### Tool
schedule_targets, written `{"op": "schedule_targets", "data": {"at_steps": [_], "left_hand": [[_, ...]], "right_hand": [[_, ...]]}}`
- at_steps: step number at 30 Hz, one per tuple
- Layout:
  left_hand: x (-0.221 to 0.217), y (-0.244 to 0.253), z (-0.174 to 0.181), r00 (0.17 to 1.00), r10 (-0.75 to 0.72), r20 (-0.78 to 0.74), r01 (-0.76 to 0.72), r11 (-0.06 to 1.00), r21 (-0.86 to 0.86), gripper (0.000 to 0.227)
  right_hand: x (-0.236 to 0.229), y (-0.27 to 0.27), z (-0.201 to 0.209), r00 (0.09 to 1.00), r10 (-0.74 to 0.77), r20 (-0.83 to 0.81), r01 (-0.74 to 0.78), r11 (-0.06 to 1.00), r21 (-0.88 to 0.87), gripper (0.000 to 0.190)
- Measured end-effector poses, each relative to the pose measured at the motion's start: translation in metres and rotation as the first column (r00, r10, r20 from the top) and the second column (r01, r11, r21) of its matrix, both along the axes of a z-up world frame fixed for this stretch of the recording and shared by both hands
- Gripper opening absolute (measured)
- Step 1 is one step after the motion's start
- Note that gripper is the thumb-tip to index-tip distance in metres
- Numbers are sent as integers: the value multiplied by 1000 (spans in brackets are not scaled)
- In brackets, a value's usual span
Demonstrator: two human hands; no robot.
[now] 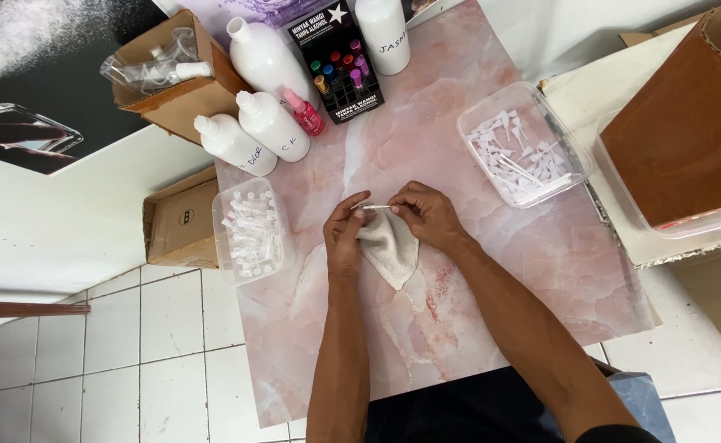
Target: Assembling perfume tester sticks by inserting them into small white fabric pouches on a table.
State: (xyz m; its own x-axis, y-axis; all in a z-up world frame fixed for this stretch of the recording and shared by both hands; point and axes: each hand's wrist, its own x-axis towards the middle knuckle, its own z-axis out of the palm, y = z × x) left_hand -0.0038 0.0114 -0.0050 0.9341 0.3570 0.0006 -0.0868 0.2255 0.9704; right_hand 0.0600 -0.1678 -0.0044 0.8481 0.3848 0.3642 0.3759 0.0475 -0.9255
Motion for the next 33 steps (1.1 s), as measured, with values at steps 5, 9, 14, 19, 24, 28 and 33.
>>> {"op": "schedule_targets", "data": {"at_steps": [5, 9, 14, 19, 24, 28, 33], "left_hand": [[-2, -11, 18, 1000, 13, -24, -10, 995, 99, 19], [2, -10, 13, 996, 37, -86, -31, 996, 78, 20], [3, -11, 9, 990, 49, -130, -35, 994, 106, 24], [-1, -16, 21, 996, 50, -68, -46, 997, 67, 33], [3, -3, 3, 1000, 18, 16, -17, 999, -47, 28], [4, -8, 2, 995, 100, -31, -100, 995, -21, 19], [6, -11, 0, 987, 151, -52, -149, 988, 43, 18]], "right_hand": [[2, -1, -1, 1000, 15, -19, -14, 1000, 20, 8], [3, -1, -5, 998, 63, -17, -62, 996, 58, 10], [3, -3, 0, 997, 72, -35, -70, 997, 36, 11], [2, -1, -1, 997, 62, -36, -61, 998, 24, 9], [-1, 0, 11, 999, -29, 36, 30, 999, -37, 9], [-3, 3, 8, 997, -58, 52, 58, 998, 6, 13], [0, 3, 8, 963, -177, 202, 175, 984, 29, 15]]}}
